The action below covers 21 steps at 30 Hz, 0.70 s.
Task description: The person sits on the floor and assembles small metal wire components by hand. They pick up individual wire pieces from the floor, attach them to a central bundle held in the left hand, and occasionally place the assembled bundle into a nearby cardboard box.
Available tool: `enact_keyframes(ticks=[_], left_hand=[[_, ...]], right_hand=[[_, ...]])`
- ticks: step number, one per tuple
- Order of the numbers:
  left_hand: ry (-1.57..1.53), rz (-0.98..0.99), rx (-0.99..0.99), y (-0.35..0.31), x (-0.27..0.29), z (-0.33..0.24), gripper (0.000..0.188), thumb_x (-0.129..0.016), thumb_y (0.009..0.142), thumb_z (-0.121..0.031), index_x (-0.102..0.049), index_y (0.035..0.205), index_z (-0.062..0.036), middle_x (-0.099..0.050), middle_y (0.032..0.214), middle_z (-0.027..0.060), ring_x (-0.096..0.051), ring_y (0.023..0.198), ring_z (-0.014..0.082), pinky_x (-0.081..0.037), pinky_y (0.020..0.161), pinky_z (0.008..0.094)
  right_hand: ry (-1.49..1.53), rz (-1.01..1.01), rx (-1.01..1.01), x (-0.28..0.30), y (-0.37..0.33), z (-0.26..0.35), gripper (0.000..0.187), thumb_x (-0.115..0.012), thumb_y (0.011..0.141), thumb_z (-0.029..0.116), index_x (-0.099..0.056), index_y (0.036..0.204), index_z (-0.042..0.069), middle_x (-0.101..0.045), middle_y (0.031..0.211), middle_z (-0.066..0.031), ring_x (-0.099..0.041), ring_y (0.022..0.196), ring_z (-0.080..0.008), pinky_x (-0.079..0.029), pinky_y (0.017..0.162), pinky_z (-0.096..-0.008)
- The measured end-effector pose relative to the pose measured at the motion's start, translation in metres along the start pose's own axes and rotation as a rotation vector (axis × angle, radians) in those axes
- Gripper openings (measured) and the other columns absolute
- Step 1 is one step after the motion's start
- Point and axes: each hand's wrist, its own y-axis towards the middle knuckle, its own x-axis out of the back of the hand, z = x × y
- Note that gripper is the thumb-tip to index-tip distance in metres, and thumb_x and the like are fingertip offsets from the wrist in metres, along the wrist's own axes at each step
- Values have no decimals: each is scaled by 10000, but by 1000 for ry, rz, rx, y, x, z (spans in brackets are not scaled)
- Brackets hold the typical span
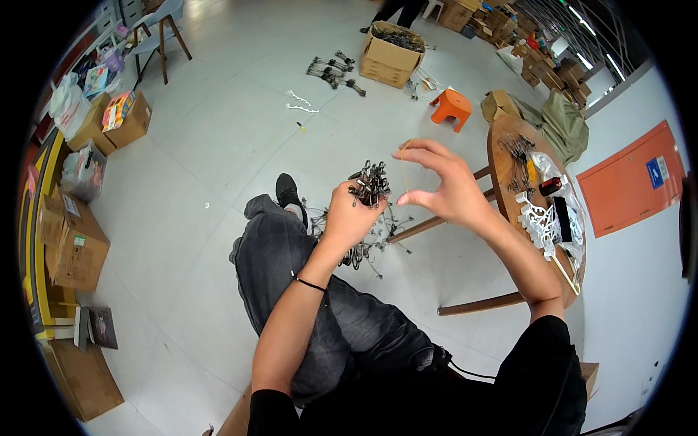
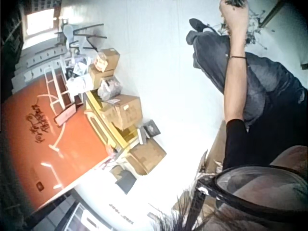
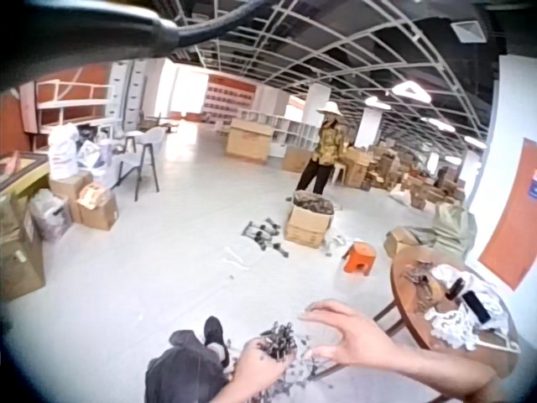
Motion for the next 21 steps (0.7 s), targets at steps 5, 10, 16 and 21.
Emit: enact_keyframes(ticks=[5, 10, 16, 21], left_hand=[[79, 46, 16, 1, -1, 5, 108, -672, 770, -41, -658, 829, 49, -668, 671, 142, -624, 592, 204, -491, 590, 371], [140, 117, -46, 0, -6, 16, 198, -749, 785, -111, -635, 818, 48, -687, 702, 106, -614, 657, 117, -480, 572, 342], [128, 130, -110, 0, -17, 11, 145, -703, 803, -61, -599, 824, 37, -656, 686, 139, -570, 607, 170, -489, 587, 371], [162, 46, -100, 1, -11, 7, 157, -701, 797, -38, -652, 896, 73, -662, 689, 217, -652, 600, 348, -501, 588, 414]], right_hand=[[-220, 289, -6, -9, 17, 43, 823, -902, 647, 398, -547, 1310, 65, -554, 1242, -111, -642, 1017, -330, -500, 876, -444], [-304, 522, 33, -21, 28, 31, 797, -891, 651, 433, -517, 1245, 56, -557, 1183, -120, -653, 940, -370, -500, 825, -486], [-278, 561, 16, -5, 28, 23, 845, -878, 695, 422, -457, 1330, 56, -533, 1229, -157, -645, 946, -426, -531, 789, -515], [87, 267, -99, -15, 28, 6, 948, -882, 721, 401, -375, 1437, 40, -465, 1355, -193, -629, 1121, -380, -527, 917, -467]])
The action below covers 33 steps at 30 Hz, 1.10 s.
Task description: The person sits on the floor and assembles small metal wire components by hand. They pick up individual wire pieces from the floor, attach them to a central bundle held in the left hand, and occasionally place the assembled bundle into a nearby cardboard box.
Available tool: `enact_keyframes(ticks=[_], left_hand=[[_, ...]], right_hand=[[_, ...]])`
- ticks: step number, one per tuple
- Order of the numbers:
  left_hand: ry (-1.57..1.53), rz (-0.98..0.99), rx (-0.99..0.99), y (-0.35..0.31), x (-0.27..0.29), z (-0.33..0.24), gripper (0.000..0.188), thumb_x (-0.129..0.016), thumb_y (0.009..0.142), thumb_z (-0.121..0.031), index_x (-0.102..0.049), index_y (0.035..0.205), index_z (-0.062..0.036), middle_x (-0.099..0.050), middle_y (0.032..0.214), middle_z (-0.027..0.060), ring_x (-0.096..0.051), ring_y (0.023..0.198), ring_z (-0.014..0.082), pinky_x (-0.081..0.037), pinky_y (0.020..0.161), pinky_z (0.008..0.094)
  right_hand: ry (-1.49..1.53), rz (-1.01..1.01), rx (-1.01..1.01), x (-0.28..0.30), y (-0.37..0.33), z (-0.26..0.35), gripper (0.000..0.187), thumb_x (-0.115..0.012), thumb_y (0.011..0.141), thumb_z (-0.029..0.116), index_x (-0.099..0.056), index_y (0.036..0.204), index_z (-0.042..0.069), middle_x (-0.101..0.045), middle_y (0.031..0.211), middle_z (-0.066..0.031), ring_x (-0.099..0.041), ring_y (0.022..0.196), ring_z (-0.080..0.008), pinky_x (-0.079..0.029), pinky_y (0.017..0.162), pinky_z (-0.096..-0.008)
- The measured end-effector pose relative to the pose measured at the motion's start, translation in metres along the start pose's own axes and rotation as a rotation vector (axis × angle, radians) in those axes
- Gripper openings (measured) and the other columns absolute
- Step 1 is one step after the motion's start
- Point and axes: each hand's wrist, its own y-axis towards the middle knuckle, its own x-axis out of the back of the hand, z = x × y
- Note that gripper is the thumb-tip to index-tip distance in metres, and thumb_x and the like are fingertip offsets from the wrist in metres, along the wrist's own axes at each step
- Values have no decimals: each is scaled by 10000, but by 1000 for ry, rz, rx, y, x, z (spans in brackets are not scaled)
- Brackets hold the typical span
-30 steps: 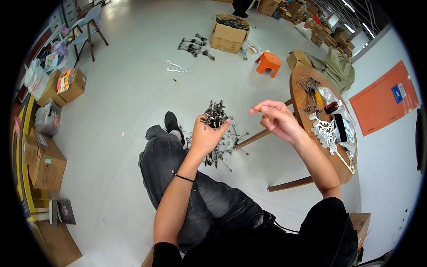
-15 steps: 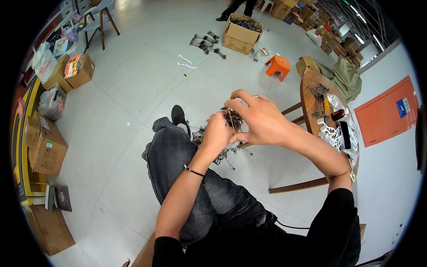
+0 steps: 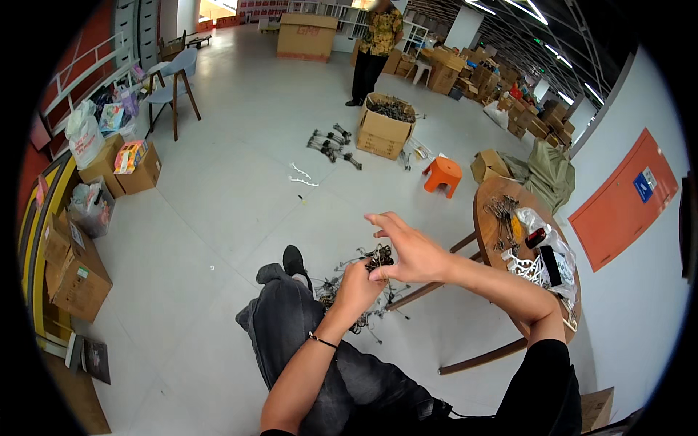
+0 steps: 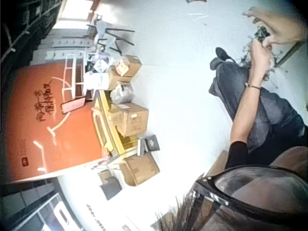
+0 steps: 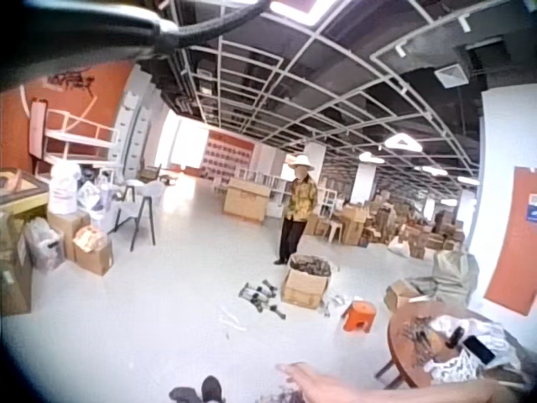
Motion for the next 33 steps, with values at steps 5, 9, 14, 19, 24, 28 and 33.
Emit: enact_keyframes(ticks=[5, 9, 14, 19, 24, 28, 33], left_hand=[[-32, -138, -2, 5, -1, 3, 160, -730, 817, -84, -662, 877, 49, -673, 686, 191, -667, 599, 311, -514, 598, 383], [-53, -251, 31, 3, 11, 2, 169, -741, 824, -100, -656, 856, 43, -688, 698, 171, -681, 617, 231, -511, 607, 370], [-70, -231, -34, 5, 6, 1, 154, -735, 817, -83, -647, 819, 43, -673, 672, 112, -628, 622, 136, -502, 614, 336], [-168, -140, -58, -2, -4, -4, 144, -742, 810, -74, -657, 768, 35, -673, 662, 48, -605, 623, 106, -489, 601, 305], [-61, -113, -245, -1, -3, 2, 131, -719, 801, -57, -666, 889, 26, -694, 728, 63, -652, 587, 154, -498, 560, 303], [-33, -61, -155, -3, 3, -4, 156, -699, 829, -91, -657, 951, -5, -654, 664, 53, -628, 536, 130, -475, 503, 302], [-38, -16, -89, -2, 7, -1, 107, -698, 805, -81, -647, 884, -31, -663, 667, 48, -651, 575, 148, -486, 545, 298]], right_hand=[[366, -268, -148, -24, -11, -14, 935, -901, 737, 287, -344, 1459, 82, -441, 1411, -162, -564, 1271, -300, -492, 1018, -476], [424, -298, -217, -17, -26, -25, 925, -876, 782, 315, -316, 1493, 124, -420, 1433, -112, -527, 1330, -254, -459, 1067, -474], [695, -496, -159, -32, -29, -33, 935, -855, 803, 211, -264, 1522, 123, -363, 1467, -131, -526, 1310, -280, -471, 1063, -489], [1015, -587, -11, -67, 11, -13, 852, -770, 904, 280, -232, 1542, 107, -359, 1454, -142, -550, 1274, -288, -563, 952, -434], [1193, -505, 89, -77, 21, -9, 797, -732, 936, 339, -283, 1525, 45, -447, 1373, -166, -672, 1034, -255, -618, 814, -382], [1072, -607, 140, -86, 19, -7, 751, -712, 952, 341, -321, 1504, 15, -502, 1307, -163, -691, 835, -219, -617, 739, -357], [1178, -735, 104, -85, 23, -1, 815, -698, 960, 357, -243, 1537, 5, -550, 1226, -167, -664, 669, -185, -598, 639, -321]])
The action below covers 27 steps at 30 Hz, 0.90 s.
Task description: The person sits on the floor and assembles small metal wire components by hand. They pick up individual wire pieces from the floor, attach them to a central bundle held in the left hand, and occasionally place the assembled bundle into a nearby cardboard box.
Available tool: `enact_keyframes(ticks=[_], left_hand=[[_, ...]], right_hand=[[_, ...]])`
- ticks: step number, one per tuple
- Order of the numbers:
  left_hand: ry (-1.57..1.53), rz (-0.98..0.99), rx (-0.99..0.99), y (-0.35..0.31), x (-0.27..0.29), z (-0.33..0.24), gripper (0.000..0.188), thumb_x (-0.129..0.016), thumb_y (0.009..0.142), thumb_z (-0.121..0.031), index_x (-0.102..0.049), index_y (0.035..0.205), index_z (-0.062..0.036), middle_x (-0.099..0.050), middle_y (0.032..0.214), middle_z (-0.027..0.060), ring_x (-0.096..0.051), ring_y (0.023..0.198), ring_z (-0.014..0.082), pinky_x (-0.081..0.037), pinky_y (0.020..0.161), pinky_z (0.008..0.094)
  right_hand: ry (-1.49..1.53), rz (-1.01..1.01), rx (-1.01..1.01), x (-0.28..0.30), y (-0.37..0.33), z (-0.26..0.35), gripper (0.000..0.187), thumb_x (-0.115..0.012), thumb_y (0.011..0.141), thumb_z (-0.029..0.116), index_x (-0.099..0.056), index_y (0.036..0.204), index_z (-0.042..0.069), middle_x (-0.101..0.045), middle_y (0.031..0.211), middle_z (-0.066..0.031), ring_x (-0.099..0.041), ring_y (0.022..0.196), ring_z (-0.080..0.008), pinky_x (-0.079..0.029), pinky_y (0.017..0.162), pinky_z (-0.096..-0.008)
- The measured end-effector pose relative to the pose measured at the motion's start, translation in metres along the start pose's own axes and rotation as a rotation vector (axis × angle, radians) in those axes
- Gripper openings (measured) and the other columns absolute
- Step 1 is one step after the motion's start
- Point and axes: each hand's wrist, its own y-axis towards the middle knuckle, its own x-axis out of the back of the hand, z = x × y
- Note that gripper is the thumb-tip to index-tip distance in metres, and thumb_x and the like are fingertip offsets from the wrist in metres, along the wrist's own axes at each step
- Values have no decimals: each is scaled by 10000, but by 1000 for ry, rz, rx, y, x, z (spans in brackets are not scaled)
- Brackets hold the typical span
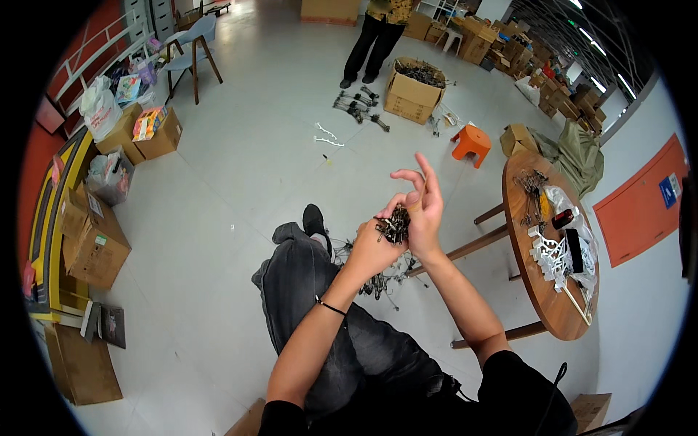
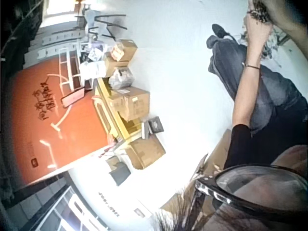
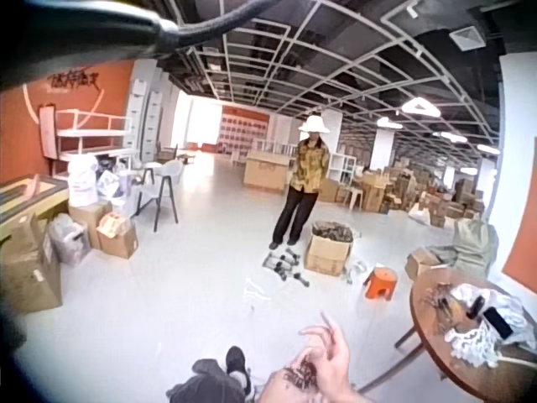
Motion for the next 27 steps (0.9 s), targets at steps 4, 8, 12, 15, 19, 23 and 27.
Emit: enact_keyframes(ticks=[4, 8, 12, 15, 19, 23, 27], left_hand=[[-61, 127, 54, 1, 6, -11, 112, -722, 783, -78, -650, 832, -8, -683, 709, 58, -670, 674, 145, -513, 647, 310], [-254, 270, 143, 2, 5, -6, 124, -758, 799, -82, -664, 818, -4, -701, 766, 48, -659, 703, 135, -521, 687, 322], [-231, 321, 106, 5, 4, -1, 128, -773, 832, -93, -674, 824, -12, -703, 808, 34, -649, 758, 111, -514, 731, 298], [-223, 348, 69, 7, 0, -1, 136, -777, 842, -107, -684, 843, -6, -700, 830, 26, -622, 784, 84, -494, 739, 279], [-224, 377, 165, 5, 1, -4, 143, -779, 860, -143, -689, 842, -33, -666, 758, -9, -555, 724, 61, -464, 675, 273], [-218, 230, 157, 3, -8, -10, 233, -769, 823, -194, -664, 793, 13, -636, 658, 46, -551, 621, 85, -456, 594, 305], [-236, 187, 307, 2, -4, -7, 227, -753, 808, -190, -665, 774, 16, -631, 616, 66, -592, 578, 139, -469, 573, 332]], right_hand=[[-21, -69, 4, 2, 6, 7, 882, -643, 973, 462, -165, 1559, 8, -579, 1159, -161, -636, 558, -183, -562, 535, -306], [-20, -80, -6, 8, 10, 17, 891, -608, 981, 500, -144, 1561, 9, -592, 1120, -159, -616, 512, -181, -537, 478, -294], [4, -91, 15, 8, 13, 32, 879, -594, 988, 498, -136, 1559, 11, -593, 1109, -159, -609, 495, -183, -529, 448, -298], [9, -95, 31, 11, 16, 39, 865, -590, 993, 490, -139, 1555, 13, -591, 1109, -165, -609, 494, -185, -532, 442, -306], [-30, -123, 27, 13, 19, 42, 829, -560, 1008, 497, -167, 1546, 5, -578, 1138, -180, -596, 494, -178, -536, 450, -303], [-82, -74, 41, 9, 17, 35, 770, -593, 1000, 464, -266, 1503, -19, -570, 1162, -179, -623, 563, -176, -557, 489, -308], [-309, 34, 139, 17, 27, 42, 751, -747, 905, 454, -441, 1403, -17, -574, 1221, -141, -680, 925, -220, -570, 768, -352]])
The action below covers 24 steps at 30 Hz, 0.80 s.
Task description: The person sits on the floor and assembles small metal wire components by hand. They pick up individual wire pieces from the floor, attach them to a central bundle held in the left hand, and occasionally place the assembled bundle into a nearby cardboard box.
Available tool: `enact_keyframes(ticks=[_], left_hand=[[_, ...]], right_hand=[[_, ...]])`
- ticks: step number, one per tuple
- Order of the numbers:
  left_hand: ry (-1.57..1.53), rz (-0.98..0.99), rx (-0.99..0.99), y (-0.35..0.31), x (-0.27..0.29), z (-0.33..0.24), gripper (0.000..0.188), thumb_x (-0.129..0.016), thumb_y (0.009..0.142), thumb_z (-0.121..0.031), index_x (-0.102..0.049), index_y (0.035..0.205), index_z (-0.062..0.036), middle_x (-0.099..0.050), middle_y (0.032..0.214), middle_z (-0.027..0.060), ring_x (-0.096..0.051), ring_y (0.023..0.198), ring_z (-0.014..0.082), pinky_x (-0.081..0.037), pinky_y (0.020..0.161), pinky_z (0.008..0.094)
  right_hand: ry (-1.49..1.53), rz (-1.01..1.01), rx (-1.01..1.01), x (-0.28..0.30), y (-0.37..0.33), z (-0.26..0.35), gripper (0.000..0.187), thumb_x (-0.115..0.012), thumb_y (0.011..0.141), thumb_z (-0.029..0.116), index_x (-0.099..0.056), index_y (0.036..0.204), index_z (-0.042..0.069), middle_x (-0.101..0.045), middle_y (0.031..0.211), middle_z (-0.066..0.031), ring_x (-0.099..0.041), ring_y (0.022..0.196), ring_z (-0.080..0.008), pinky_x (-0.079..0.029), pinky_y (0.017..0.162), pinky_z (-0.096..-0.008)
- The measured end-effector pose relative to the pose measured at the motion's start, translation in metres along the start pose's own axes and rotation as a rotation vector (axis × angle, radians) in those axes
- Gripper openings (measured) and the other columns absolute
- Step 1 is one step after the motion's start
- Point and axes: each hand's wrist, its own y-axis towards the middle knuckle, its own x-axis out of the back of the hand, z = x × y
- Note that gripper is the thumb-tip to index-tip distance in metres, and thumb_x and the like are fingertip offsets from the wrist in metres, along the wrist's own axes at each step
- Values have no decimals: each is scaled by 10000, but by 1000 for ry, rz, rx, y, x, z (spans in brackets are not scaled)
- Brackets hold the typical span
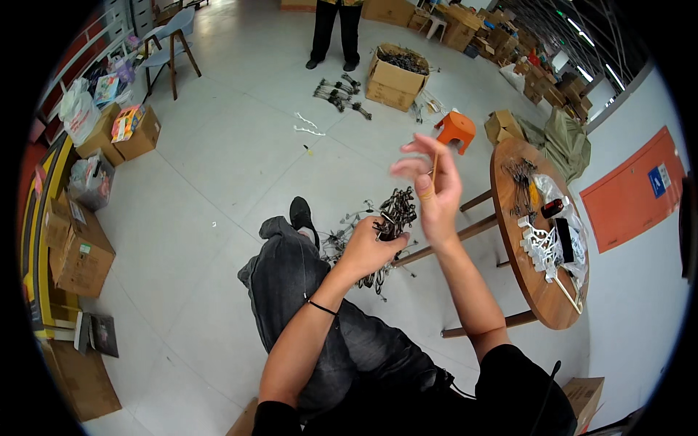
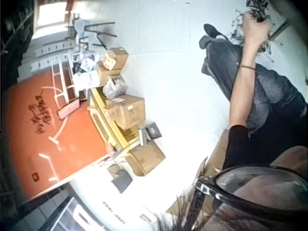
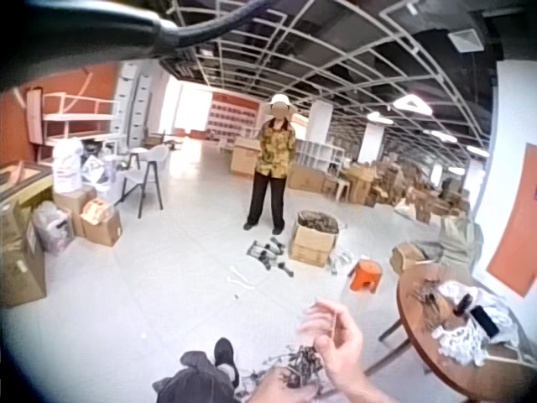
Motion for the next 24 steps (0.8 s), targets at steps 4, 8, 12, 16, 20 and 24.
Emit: enact_keyframes(ticks=[4, 8, 12, 16, 20, 24], left_hand=[[100, -189, -88, 7, 5, 18, 228, -738, 791, -182, -666, 767, 33, -643, 611, 132, -622, 553, 262, -494, 589, 389], [329, -280, -53, 4, 11, 0, 231, -759, 774, -186, -694, 831, 28, -682, 767, 245, -667, 769, 448, -515, 683, 475], [410, -285, -256, 4, 12, 9, 237, -748, 750, -139, -634, 784, 66, -638, 696, 251, -589, 670, 474, -499, 626, 459], [511, -293, -131, 5, 1, 20, 242, -755, 753, -161, -650, 777, 56, -654, 715, 241, -648, 732, 454, -516, 641, 465], [511, -226, -60, 8, -4, 24, 223, -758, 738, -172, -679, 781, 32, -686, 752, 221, -688, 754, 407, -540, 672, 464], [505, -169, -7, 8, 0, 16, 258, -767, 755, -221, -695, 826, 17, -693, 744, 221, -696, 772, 419, -555, 700, 477]], right_hand=[[-591, 256, 90, 24, 20, 30, 763, -866, 761, 394, -512, 1332, 33, -578, 1259, -126, -628, 1141, -272, -489, 954, -386], [-899, 595, 43, 12, 14, 54, 711, -898, 692, 306, -532, 1239, 37, -555, 1211, -144, -612, 1092, -370, -500, 927, -415], [-1089, 900, -102, -8, 15, 56, 754, -904, 689, 262, -471, 1238, -20, -512, 1208, -194, -605, 1098, -421, -512, 931, -553], [-1282, 1107, -140, -16, 20, 50, 779, -900, 698, 238, -432, 1267, -18, -473, 1256, -211, -608, 1099, -444, -508, 931, -584], [-1420, 1222, -63, -17, 10, 43, 730, -887, 717, 226, -430, 1231, -19, -462, 1265, -220, -557, 1216, -448, -455, 1000, -684], [-1493, 1227, 39, -17, 3, 47, 718, -883, 723, 234, -441, 1227, -23, -453, 1296, -227, -484, 1327, -451, -424, 1026, -714]])
